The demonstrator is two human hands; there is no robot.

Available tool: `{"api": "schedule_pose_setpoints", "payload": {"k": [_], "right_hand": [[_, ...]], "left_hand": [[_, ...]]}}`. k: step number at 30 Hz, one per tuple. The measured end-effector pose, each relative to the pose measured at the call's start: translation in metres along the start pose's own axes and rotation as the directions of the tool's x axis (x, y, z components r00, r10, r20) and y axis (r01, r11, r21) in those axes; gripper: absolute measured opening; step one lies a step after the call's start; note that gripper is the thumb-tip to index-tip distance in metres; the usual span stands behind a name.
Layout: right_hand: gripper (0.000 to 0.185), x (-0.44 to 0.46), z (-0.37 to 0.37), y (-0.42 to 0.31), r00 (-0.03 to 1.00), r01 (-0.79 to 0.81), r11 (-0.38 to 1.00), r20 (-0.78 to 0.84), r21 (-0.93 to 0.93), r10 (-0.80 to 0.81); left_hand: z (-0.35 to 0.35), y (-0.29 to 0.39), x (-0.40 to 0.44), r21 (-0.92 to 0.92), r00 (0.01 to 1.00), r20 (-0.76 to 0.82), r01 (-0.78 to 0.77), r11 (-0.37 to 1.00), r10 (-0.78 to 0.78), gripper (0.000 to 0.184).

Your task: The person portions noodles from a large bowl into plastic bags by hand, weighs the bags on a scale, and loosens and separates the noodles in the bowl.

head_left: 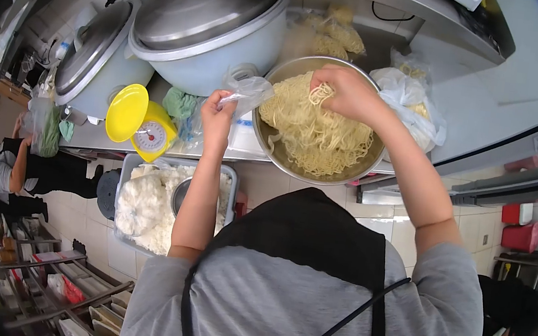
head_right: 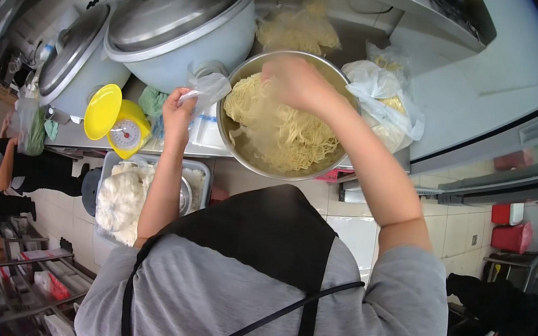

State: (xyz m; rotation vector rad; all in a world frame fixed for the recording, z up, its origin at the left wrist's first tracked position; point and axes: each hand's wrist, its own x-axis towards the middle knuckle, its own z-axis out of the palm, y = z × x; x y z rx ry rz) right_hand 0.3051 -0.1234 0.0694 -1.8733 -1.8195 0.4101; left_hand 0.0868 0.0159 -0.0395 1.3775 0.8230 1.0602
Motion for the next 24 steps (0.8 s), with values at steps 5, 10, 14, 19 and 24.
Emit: {"api": "schedule_pose_setpoints", "payload": {"k": [5,10,14,19,24], "right_hand": [[0.027,-0.005,0.004,-0.010,0.983,0.070,0.997,-0.170,-0.007,-0.071],[0.034,-0.009,0.036,-0.005,0.944,-0.187,0.971,0.247,-0.148,0.220],[0.062,-0.031,0.090,0.008,0.735,-0.084,0.970,0.643,-0.229,0.215],[0.089,-0.032,0.149,0.054,0.719,-0.117,0.944,0.630,-0.308,0.295],[0.068,-0.030,0.185,0.075,0.862,-0.173,0.896,0.378,-0.409,0.339]], "left_hand": [[-0.001,0.011,0.000,-0.051,0.999,0.032,0.003,0.999,-0.002,0.009],[-0.001,0.019,-0.006,-0.013,0.998,0.060,0.016,1.000,-0.015,0.008],[-0.002,0.007,-0.006,0.000,0.998,0.060,0.008,1.000,-0.008,0.008],[-0.001,0.003,-0.007,-0.039,0.996,0.091,0.028,0.999,-0.024,0.009],[-0.001,0.000,-0.002,-0.020,0.993,0.104,-0.054,0.998,0.055,0.008]]}}
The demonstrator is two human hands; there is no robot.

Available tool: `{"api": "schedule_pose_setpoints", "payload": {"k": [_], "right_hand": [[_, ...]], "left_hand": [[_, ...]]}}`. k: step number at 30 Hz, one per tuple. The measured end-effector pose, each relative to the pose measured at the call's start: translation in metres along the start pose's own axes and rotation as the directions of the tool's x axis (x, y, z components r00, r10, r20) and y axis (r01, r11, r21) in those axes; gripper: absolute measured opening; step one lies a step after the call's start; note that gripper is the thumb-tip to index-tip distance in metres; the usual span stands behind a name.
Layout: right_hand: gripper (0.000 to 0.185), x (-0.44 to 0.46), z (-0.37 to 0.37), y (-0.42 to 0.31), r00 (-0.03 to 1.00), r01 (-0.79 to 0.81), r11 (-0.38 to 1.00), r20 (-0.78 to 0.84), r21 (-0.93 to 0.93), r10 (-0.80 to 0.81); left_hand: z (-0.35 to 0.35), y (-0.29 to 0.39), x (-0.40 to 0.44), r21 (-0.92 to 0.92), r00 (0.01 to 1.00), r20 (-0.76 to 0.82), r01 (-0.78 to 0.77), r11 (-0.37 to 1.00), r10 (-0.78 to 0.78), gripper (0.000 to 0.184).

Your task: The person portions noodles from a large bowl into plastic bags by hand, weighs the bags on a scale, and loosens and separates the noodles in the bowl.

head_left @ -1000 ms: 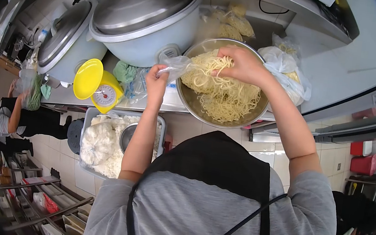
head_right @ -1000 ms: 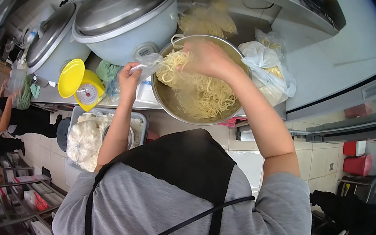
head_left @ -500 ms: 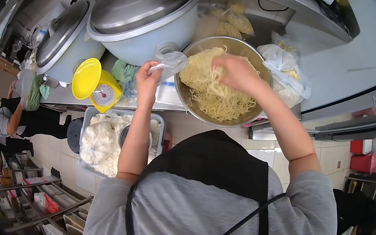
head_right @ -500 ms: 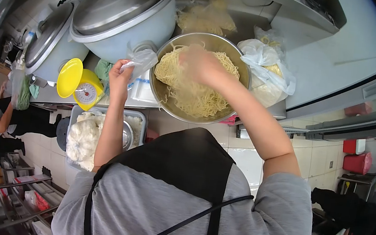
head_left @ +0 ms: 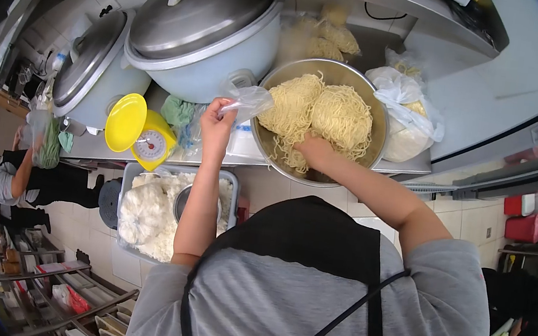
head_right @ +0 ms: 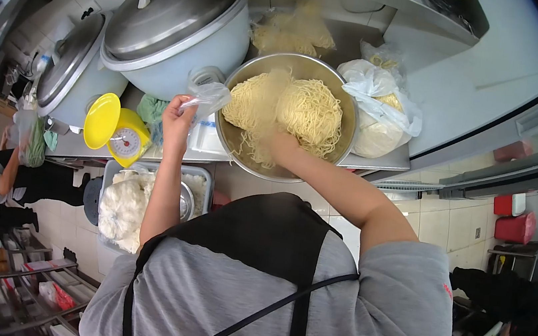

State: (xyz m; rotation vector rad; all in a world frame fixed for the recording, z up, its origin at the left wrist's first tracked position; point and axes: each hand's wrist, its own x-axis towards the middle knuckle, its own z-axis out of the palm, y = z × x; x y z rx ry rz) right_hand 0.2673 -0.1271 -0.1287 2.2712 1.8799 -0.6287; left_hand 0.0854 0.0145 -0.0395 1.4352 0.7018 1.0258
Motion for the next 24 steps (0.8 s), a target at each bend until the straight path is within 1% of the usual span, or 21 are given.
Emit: {"api": "schedule_pose_setpoints", "payload": {"k": [1,2,3,4,5,7,9,11,13,14,15,16,17,20,22,23,24], "right_hand": [[0.062,-0.005,-0.006,0.000,1.000,0.018,0.997,-0.008,0.071,-0.018],[0.055,-0.009,-0.013,0.000,0.999,0.038,0.990,-0.020,0.139,-0.036],[0.055,-0.018,-0.023,-0.001,0.999,0.037,0.991,-0.031,0.129,-0.034],[0.054,-0.031,-0.034,-0.005,0.990,0.115,0.989,-0.098,0.091,-0.106],[0.053,-0.042,-0.047,-0.008,0.971,0.191,0.980,-0.159,0.049,-0.181],[0.052,-0.061,-0.084,-0.015,0.966,0.191,0.981,-0.187,0.041,-0.180],[0.051,-0.078,-0.123,-0.018,0.959,0.191,0.981,-0.218,0.037,-0.179],[0.049,-0.087,-0.161,-0.014,0.923,0.209,0.977,-0.341,0.047,-0.181],[0.049,-0.099,-0.189,-0.005,0.809,0.278,0.960,-0.535,-0.016,-0.243],[0.049,-0.108,-0.208,-0.005,0.809,0.242,0.970,-0.551,-0.005,-0.205],[0.048,-0.118,-0.228,-0.007,0.807,0.206,0.978,-0.566,0.005,-0.167],[0.046,-0.123,-0.239,-0.004,0.720,0.224,0.974,-0.668,-0.035,-0.189],[0.045,-0.129,-0.249,-0.001,0.619,0.236,0.969,-0.757,-0.077,-0.211],[0.047,-0.156,-0.292,0.002,0.596,0.278,0.958,-0.771,-0.065,-0.225],[0.047,-0.166,-0.313,0.006,0.386,0.291,0.948,-0.890,-0.131,-0.241],[0.047,-0.173,-0.322,0.007,0.381,0.294,0.945,-0.890,-0.139,-0.250],[0.043,-0.180,-0.328,0.007,0.258,0.308,0.930,-0.923,-0.200,-0.284]], "left_hand": [[-0.001,-0.001,0.001,0.057,0.999,0.014,-0.053,0.997,0.053,0.009],[-0.004,-0.002,0.003,0.051,0.998,0.015,-0.066,0.996,0.066,0.009],[-0.008,-0.003,0.003,0.174,0.996,0.035,-0.092,0.980,0.087,0.011],[-0.010,-0.004,0.004,0.295,0.993,0.053,-0.115,0.948,0.104,0.013],[-0.012,-0.004,0.007,0.291,0.992,0.051,-0.122,0.949,0.112,0.013],[-0.013,-0.004,0.010,0.296,0.989,0.093,-0.139,0.945,0.116,0.018],[-0.006,0.016,0.010,0.330,0.989,0.095,-0.139,0.934,0.113,0.019],[0.002,0.024,0.013,0.365,0.989,0.098,-0.139,0.921,0.110,0.020],[0.011,0.023,0.023,0.328,0.985,0.111,-0.165,0.930,0.136,0.024],[0.013,0.023,0.029,0.327,0.984,0.109,-0.170,0.929,0.142,0.024],[0.015,0.022,0.036,0.386,0.973,0.140,-0.223,0.895,0.181,0.025],[0.018,0.022,0.041,0.441,0.961,0.174,-0.273,0.855,0.217,0.026],[0.022,0.023,0.047,0.441,0.960,0.171,-0.277,0.854,0.223,0.026],[0.038,0.026,0.061,0.451,0.956,0.189,-0.287,0.845,0.223,0.028],[0.050,0.029,0.069,0.443,0.952,0.272,-0.255,0.860,0.142,0.031],[0.055,0.029,0.075,0.442,0.952,0.266,-0.258,0.859,0.150,0.031],[0.060,0.028,0.080,0.439,0.951,0.285,-0.243,0.865,0.122,0.031]]}}
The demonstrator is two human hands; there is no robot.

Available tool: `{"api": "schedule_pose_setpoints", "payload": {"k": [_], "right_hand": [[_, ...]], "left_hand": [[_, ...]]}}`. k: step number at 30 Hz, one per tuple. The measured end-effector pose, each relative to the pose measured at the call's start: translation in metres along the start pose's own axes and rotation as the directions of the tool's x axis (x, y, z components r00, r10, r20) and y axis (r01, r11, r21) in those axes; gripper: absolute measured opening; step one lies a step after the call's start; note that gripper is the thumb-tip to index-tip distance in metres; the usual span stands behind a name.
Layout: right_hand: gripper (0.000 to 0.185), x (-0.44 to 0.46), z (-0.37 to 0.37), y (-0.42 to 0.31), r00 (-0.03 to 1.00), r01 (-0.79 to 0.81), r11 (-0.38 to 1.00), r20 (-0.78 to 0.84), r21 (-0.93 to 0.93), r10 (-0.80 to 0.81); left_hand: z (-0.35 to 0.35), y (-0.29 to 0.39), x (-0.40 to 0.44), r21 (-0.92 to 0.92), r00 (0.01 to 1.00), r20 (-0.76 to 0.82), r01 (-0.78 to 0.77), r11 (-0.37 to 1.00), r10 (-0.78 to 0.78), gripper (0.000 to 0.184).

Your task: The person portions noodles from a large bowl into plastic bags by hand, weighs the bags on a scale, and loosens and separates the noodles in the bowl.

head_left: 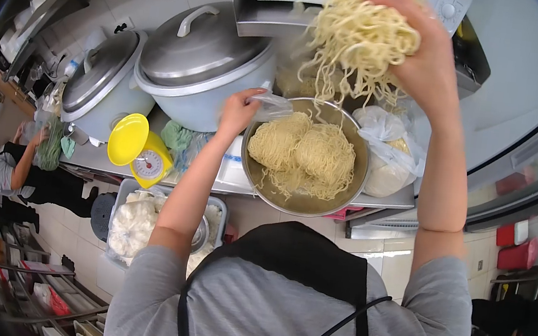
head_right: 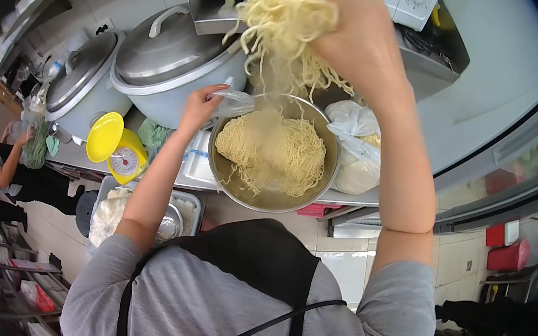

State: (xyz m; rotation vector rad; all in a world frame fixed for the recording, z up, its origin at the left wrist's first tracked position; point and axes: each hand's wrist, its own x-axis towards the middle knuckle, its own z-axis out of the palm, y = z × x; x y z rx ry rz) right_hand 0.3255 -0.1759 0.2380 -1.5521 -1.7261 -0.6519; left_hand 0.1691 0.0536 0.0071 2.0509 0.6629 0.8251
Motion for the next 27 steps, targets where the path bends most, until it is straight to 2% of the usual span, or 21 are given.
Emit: {"api": "schedule_pose_setpoints", "payload": {"k": [1,2,4,6,8,10,11,12,13,14,15,16,18,19,20,22,23,24,25,26,27], "right_hand": [[0.041,0.002,-0.006,0.000,0.991,0.068,0.998,-0.115,-0.010,-0.068],[0.041,0.000,-0.007,0.001,0.990,0.085,0.996,-0.116,-0.010,-0.085],[0.042,-0.016,0.001,0.004,0.996,-0.029,0.955,-0.067,0.296,0.051],[0.043,-0.042,0.029,0.001,0.985,-0.167,0.899,0.110,0.404,0.133],[0.044,-0.076,0.076,0.001,0.956,-0.170,0.896,0.289,0.410,0.049],[0.050,-0.098,0.110,-0.004,0.812,-0.405,0.834,0.566,0.375,0.140],[0.050,-0.112,0.137,0.009,0.827,-0.442,0.750,0.547,0.493,0.129],[0.051,-0.123,0.160,0.021,0.842,-0.467,0.648,0.526,0.601,0.120],[0.051,-0.126,0.165,0.027,0.849,-0.457,0.652,0.515,0.605,0.116],[0.046,-0.128,0.169,0.034,0.754,-0.657,0.341,0.601,0.673,0.266],[0.042,-0.130,0.171,0.040,0.614,-0.748,-0.024,0.706,0.663,0.353],[0.042,-0.134,0.175,0.046,0.625,-0.740,-0.020,0.698,0.672,0.350],[0.036,-0.141,0.183,0.057,0.511,-0.529,-0.572,0.774,0.627,0.375],[0.033,-0.142,0.191,0.063,0.562,-0.438,-0.629,0.741,0.643,0.366],[0.033,-0.144,0.200,0.067,0.567,-0.436,-0.627,0.739,0.645,0.365],[0.030,-0.141,0.214,0.064,0.570,-0.151,-0.771,0.692,0.619,0.444],[0.028,-0.140,0.223,0.060,0.562,-0.163,-0.691,0.641,0.705,0.522],[0.028,-0.139,0.233,0.053,0.564,-0.161,-0.692,0.641,0.704,0.521],[0.029,-0.138,0.244,0.044,0.546,-0.282,-0.411,0.498,0.867,0.674],[0.030,-0.139,0.250,0.040,0.553,-0.394,-0.087,0.312,0.915,0.772],[0.031,-0.133,0.244,0.037,0.554,-0.567,0.063,0.323,0.821,0.767]], "left_hand": [[0.004,0.000,0.006,-0.010,1.000,0.027,0.014,1.000,-0.013,0.031],[0.008,0.001,0.013,-0.013,1.000,0.010,0.010,1.000,-0.010,0.031],[0.017,0.002,0.025,-0.178,0.999,0.015,0.043,0.983,-0.041,0.031],[0.024,0.004,0.038,-0.215,0.995,0.042,0.094,0.972,-0.087,0.031],[0.030,0.015,0.047,-0.249,0.989,0.077,0.143,0.958,-0.127,0.030],[0.034,0.037,0.045,-0.376,0.977,0.191,-0.011,0.926,0.090,0.030],[0.036,0.045,0.043,-0.395,0.963,0.265,0.058,0.917,0.053,0.028],[0.039,0.049,0.039,-0.391,0.964,0.261,0.048,0.919,0.061,0.028],[0.041,0.052,0.035,-0.489,0.940,0.341,0.176,0.854,0.002,0.027],[0.043,0.056,0.031,-0.565,0.904,0.426,0.303,0.767,-0.044,0.027],[0.045,0.059,0.025,-0.561,0.906,0.421,0.292,0.774,-0.036,0.027],[0.047,0.062,0.019,-0.572,0.909,0.413,0.302,0.762,-0.050,0.027],[0.054,0.065,0.011,-0.580,0.914,0.402,0.304,0.756,-0.059,0.026],[0.059,0.062,0.008,-0.628,0.940,0.337,0.270,0.730,-0.057,0.026],[0.066,0.057,0.009,-0.675,0.961,0.271,0.233,0.700,-0.059,0.026],[0.074,0.055,0.010,-0.694,0.976,0.195,0.209,0.689,-0.099,0.022],[0.075,0.053,0.008,-0.500,0.999,-0.024,0.014,0.866,-0.030,0.021],[0.076,0.054,0.005,-0.232,0.972,-0.215,-0.147,0.962,0.097,0.021],[0.079,0.060,0.002,-0.200,0.937,-0.313,-0.224,0.954,0.155,0.023],[0.080,0.065,-0.002,-0.197,0.937,-0.311,-0.224,0.954,0.156,0.023],[0.080,0.070,-0.007,-0.034,0.904,-0.350,-0.273,0.961,0.244,0.024]]}}
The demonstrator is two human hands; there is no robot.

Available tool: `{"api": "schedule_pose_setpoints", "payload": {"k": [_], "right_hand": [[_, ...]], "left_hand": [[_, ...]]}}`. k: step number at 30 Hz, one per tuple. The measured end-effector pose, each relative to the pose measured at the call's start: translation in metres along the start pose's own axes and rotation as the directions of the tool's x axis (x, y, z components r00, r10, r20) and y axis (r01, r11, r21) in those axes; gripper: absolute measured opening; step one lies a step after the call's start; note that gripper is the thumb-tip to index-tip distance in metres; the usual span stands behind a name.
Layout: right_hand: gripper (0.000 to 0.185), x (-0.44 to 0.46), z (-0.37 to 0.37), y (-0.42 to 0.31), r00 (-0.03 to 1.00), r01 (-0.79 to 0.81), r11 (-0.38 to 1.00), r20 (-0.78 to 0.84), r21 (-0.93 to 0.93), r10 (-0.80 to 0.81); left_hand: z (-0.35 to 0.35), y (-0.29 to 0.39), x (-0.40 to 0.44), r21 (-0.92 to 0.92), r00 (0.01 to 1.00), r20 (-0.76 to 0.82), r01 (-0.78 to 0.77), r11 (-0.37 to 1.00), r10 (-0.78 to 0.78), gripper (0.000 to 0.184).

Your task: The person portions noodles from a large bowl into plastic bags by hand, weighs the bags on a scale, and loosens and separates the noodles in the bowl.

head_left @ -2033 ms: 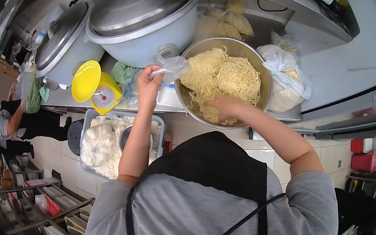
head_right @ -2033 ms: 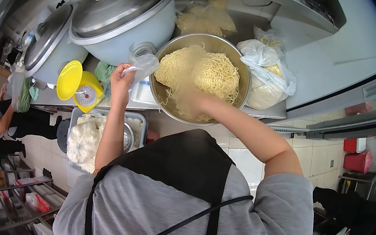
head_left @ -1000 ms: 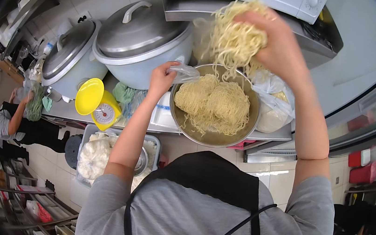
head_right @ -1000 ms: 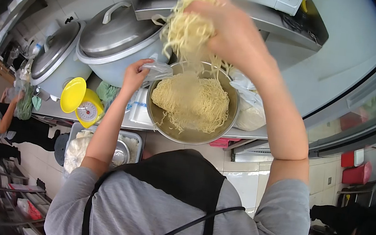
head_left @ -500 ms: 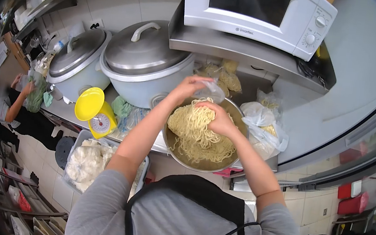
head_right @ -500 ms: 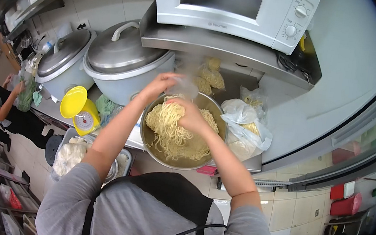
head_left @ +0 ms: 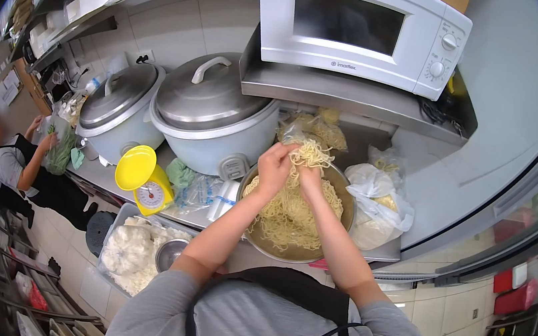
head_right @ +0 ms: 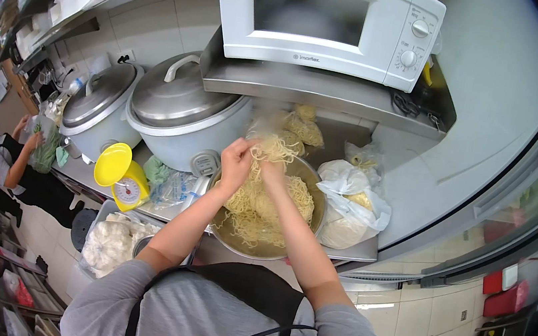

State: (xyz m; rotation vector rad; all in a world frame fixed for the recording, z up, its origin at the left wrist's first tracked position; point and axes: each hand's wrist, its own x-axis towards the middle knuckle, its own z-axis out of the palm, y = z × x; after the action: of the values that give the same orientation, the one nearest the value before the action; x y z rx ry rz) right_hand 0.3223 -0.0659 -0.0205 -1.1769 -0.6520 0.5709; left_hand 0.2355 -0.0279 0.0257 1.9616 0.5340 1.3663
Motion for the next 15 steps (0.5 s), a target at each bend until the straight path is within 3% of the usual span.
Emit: {"api": "schedule_pose_setpoints", "payload": {"k": [1,2,3,4,5,6,9,11,13,15], "right_hand": [[0.031,0.006,0.000,0.004,1.000,-0.001,1.000,-0.001,0.002,0.001],[0.030,0.015,-0.004,0.016,0.994,0.045,0.952,0.107,-0.302,-0.013],[0.029,0.027,-0.013,0.040,0.977,0.118,0.813,0.212,-0.570,0.007],[0.028,0.027,-0.013,0.035,0.959,0.169,0.743,0.283,-0.647,0.029],[0.028,0.029,-0.012,0.029,0.949,0.153,0.790,0.313,-0.593,0.051],[0.027,0.028,-0.007,0.011,0.937,0.111,0.852,0.341,-0.512,0.083],[0.026,0.014,0.004,-0.030,0.891,0.038,0.889,0.419,-0.455,0.176],[0.025,0.010,0.008,-0.052,0.846,0.029,0.870,0.476,-0.492,0.241],[0.024,0.013,0.010,-0.066,0.789,0.079,0.810,0.533,-0.581,0.305],[0.032,0.030,0.013,-0.061,0.713,0.254,0.669,0.603,-0.698,0.359]], "left_hand": [[0.000,0.004,-0.003,0.139,0.995,-0.022,-0.096,0.986,0.100,0.026],[0.001,0.006,-0.006,0.258,0.970,0.015,-0.238,0.936,0.242,0.025],[0.004,0.010,-0.012,0.259,0.971,0.019,-0.237,0.936,0.240,0.025],[0.010,0.015,-0.019,0.231,0.921,0.068,-0.390,0.892,0.385,0.025],[0.015,0.019,-0.026,0.195,0.848,0.111,-0.530,0.825,0.518,0.025],[0.019,0.021,-0.033,0.196,0.852,0.115,-0.524,0.829,0.511,0.025],[0.020,0.020,-0.040,0.098,0.908,0.170,-0.401,0.911,0.382,0.025],[0.015,0.006,-0.019,0.214,0.960,0.110,-0.276,0.937,0.258,0.022],[0.002,-0.020,0.014,0.159,0.984,-0.050,-0.162,0.974,0.172,0.019],[-0.018,-0.034,0.036,0.084,0.964,0.074,0.249,0.965,-0.255,0.016]]}}
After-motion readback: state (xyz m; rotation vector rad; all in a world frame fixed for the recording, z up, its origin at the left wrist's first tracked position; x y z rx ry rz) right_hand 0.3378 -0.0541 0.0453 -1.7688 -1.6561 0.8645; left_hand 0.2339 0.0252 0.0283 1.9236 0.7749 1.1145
